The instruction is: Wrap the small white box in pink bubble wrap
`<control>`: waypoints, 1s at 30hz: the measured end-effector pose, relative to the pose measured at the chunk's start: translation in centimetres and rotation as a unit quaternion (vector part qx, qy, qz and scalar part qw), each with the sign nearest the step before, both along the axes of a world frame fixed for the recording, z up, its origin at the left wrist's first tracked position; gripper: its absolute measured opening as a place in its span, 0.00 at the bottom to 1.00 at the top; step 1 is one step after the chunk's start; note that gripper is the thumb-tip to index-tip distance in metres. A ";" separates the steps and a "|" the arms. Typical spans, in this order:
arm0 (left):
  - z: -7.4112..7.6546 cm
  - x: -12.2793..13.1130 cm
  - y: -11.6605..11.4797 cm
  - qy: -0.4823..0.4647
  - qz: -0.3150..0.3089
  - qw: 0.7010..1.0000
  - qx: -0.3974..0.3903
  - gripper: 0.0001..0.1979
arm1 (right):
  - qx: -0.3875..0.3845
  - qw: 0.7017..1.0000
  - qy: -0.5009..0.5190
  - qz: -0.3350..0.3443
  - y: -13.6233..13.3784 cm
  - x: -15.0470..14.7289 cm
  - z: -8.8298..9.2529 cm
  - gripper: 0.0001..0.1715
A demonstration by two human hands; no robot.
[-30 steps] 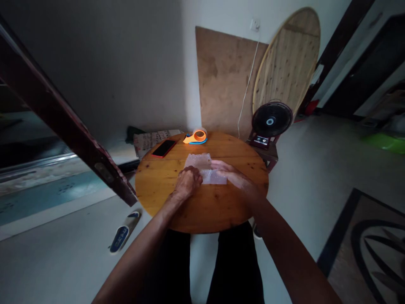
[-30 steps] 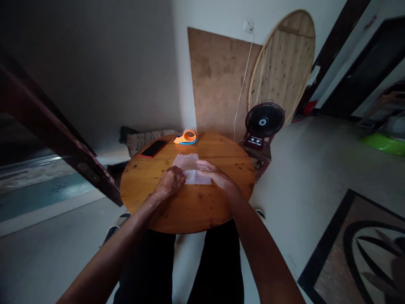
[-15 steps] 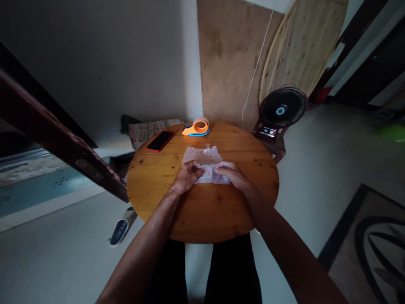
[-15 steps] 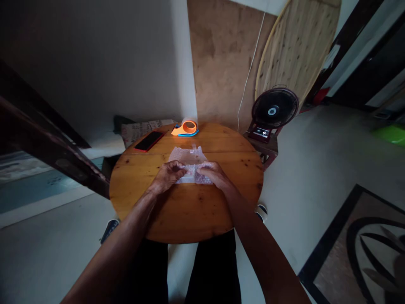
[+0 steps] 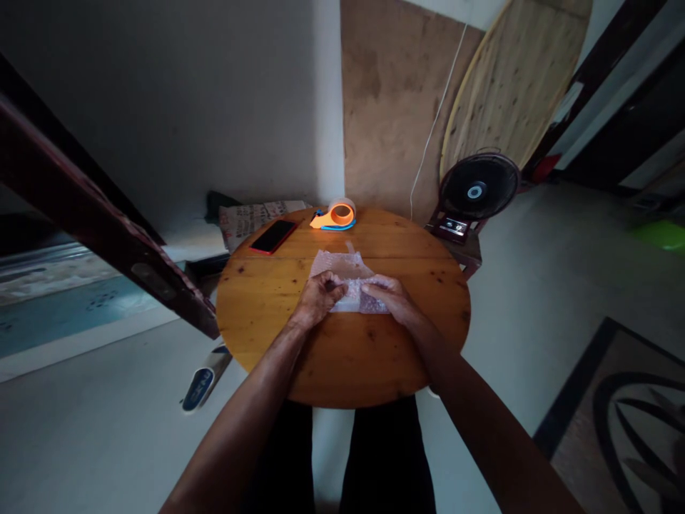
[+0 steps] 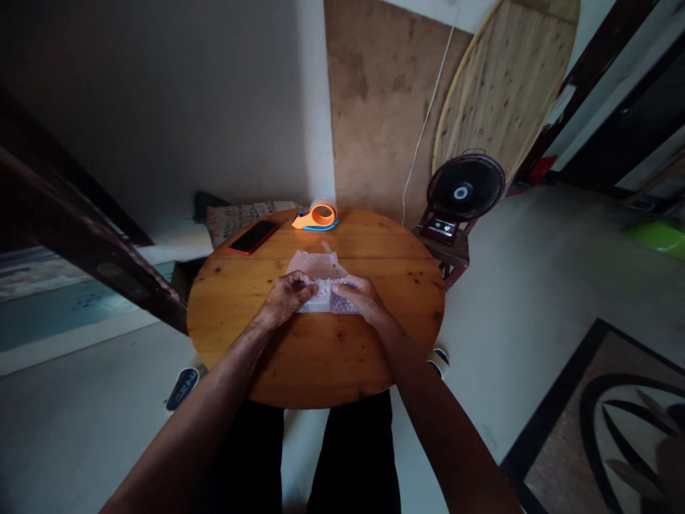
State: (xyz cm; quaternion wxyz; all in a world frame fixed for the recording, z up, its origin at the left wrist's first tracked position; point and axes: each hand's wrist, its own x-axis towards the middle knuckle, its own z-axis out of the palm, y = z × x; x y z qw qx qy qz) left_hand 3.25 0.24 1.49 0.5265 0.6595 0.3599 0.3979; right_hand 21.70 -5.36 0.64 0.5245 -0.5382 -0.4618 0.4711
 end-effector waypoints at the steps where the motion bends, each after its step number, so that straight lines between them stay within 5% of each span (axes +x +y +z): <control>1: 0.0 0.0 0.0 0.002 0.003 1.000 0.001 0.14 | 0.000 1.000 -0.001 0.000 -0.1 0.0 0.0 0.17; 9: 0.2 0.0 -0.1 -0.050 -0.012 0.998 -0.019 0.10 | 0.026 0.998 0.009 0.059 -0.5 0.0 0.2 0.19; 30: 0.0 -0.2 0.0 0.017 -0.010 1.000 0.006 0.10 | 0.027 0.999 0.007 -0.018 0.0 -0.3 -0.4 0.19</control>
